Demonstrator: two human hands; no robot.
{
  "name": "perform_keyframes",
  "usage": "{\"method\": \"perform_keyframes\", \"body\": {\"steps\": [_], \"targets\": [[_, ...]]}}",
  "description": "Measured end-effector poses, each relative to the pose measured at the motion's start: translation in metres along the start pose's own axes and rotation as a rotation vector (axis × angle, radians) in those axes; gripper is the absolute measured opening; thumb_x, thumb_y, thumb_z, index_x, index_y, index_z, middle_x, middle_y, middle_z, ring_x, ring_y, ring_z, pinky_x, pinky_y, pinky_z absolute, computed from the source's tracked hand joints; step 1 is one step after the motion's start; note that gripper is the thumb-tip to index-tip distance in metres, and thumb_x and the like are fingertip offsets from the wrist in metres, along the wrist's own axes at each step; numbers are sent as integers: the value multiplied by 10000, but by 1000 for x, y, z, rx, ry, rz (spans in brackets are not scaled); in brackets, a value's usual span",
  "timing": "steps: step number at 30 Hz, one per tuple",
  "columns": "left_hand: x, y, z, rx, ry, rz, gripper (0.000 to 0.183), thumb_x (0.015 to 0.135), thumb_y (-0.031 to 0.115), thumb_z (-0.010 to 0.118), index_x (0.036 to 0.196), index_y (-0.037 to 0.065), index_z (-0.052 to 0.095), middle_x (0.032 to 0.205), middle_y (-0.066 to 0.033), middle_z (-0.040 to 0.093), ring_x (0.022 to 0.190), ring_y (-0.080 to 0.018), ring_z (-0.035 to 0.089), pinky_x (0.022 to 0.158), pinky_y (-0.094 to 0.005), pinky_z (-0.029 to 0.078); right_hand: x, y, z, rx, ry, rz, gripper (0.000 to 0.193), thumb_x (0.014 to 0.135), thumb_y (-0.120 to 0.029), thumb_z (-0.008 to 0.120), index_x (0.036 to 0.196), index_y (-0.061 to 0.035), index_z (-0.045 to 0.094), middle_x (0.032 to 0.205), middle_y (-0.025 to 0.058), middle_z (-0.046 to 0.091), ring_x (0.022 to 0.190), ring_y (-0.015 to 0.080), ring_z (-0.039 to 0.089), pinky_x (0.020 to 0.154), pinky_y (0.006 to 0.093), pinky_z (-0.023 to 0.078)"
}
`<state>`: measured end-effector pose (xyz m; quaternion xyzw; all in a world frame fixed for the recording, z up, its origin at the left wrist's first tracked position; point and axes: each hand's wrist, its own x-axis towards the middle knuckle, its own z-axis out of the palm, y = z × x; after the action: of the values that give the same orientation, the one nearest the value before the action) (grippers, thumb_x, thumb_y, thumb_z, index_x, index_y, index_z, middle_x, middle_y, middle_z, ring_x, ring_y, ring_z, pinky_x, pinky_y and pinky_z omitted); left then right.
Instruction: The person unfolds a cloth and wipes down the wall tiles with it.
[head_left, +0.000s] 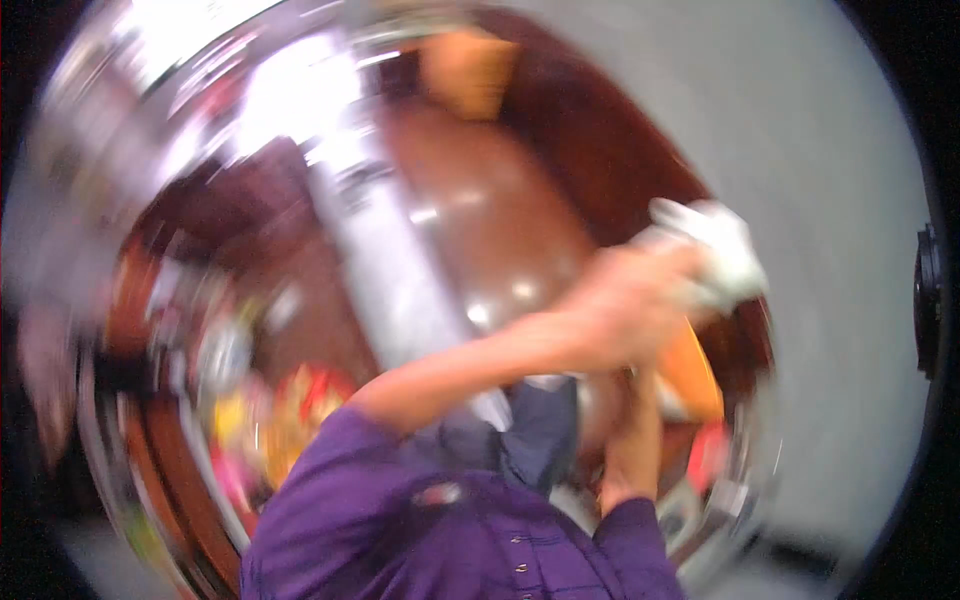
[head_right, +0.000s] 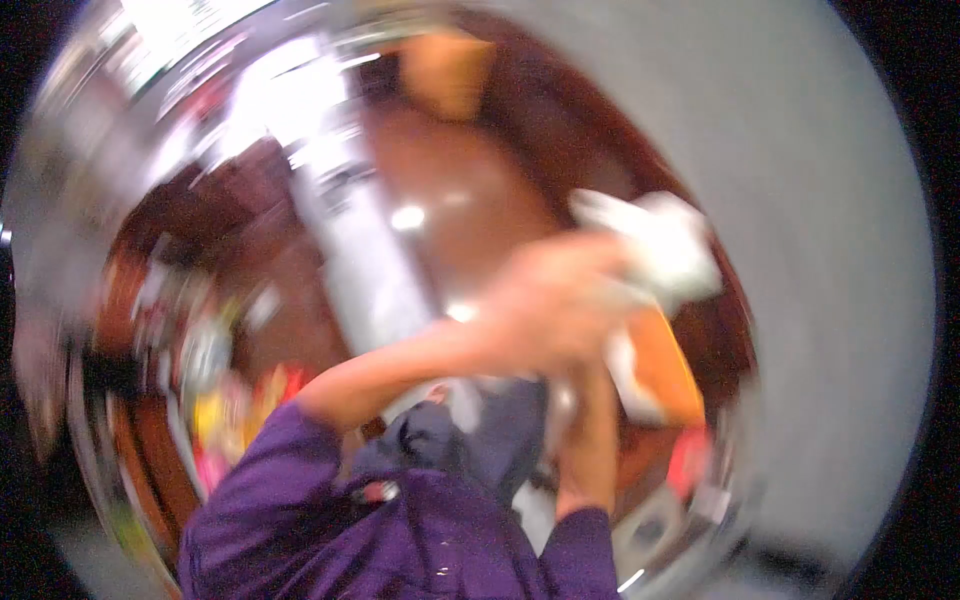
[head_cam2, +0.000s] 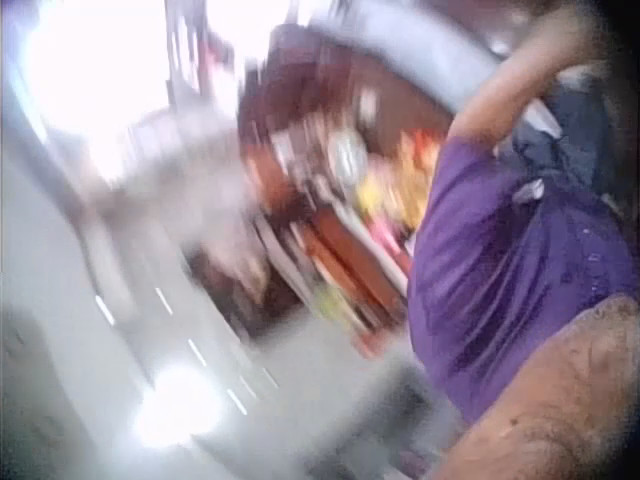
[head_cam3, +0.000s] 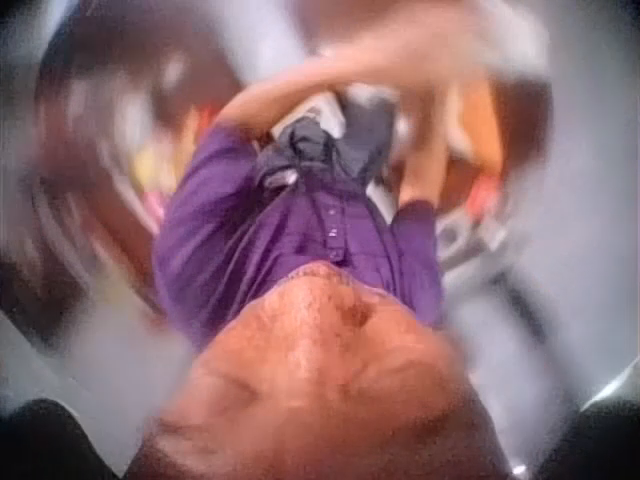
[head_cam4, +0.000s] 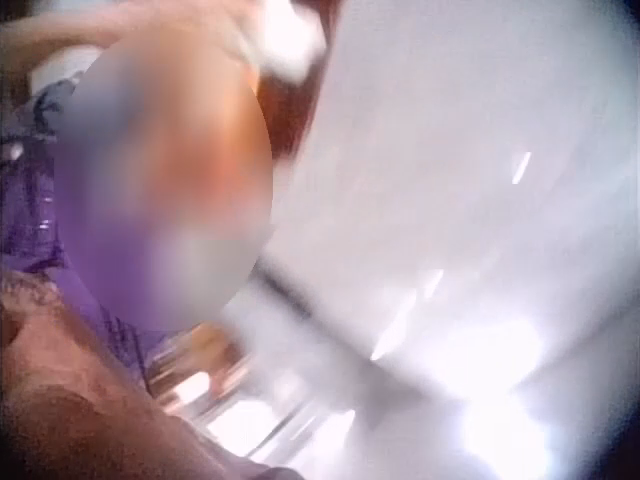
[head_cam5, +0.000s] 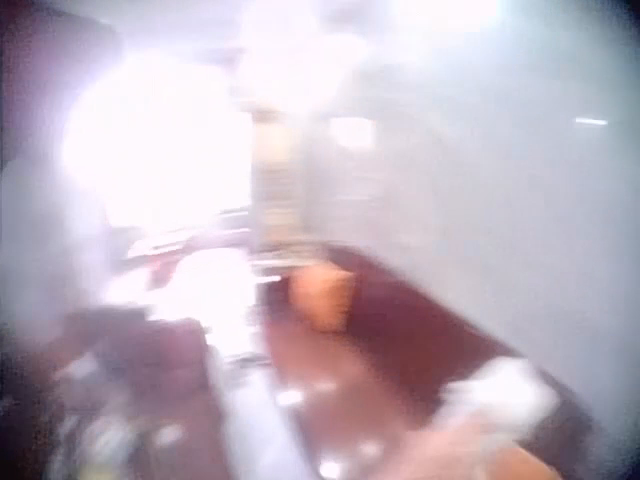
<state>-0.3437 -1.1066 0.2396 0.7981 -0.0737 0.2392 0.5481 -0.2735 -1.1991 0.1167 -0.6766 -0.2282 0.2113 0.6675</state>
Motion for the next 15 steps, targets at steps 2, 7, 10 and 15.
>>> {"method": "perform_keyframes", "body": {"steps": [2,7,10,15], "targets": [[-28,2,-6,173,-22,-46,220,860,61,614,1074,11,600,973,-111,597,880,-261,599,805,-378,489,-5,-12,-30,78,98,-66,798,800,-565,699,1391,-84,464,1108,162,561,1052,354,518,972,506,348],[-47,-9,71,351,-84,74,382,925,-10,581,1299,-20,509,1219,-143,582,1118,-235,558,976,-359,436,-81,12,-98,53,529,-370,836,823,-549,675,1424,-40,394,1190,197,522,1136,377,485,1027,500,322],[-66,11,155,191,-160,12,364,937,-12,567,1291,-26,483,1225,-133,567,1122,-224,550,979,-355,434,-118,52,-127,-300,766,-710,929,893,-535,587,1510,52,213,1362,281,404,1301,435,386,1128,477,244],[-128,39,245,55,-367,-75,312,908,-24,595,1198,-13,481,1142,-130,557,1047,-211,562,929,-341,462,-258,87,-153,4,764,-427,925,912,-558,533,1517,51,188,1451,301,324,1396,439,286,1158,465,198]]}}
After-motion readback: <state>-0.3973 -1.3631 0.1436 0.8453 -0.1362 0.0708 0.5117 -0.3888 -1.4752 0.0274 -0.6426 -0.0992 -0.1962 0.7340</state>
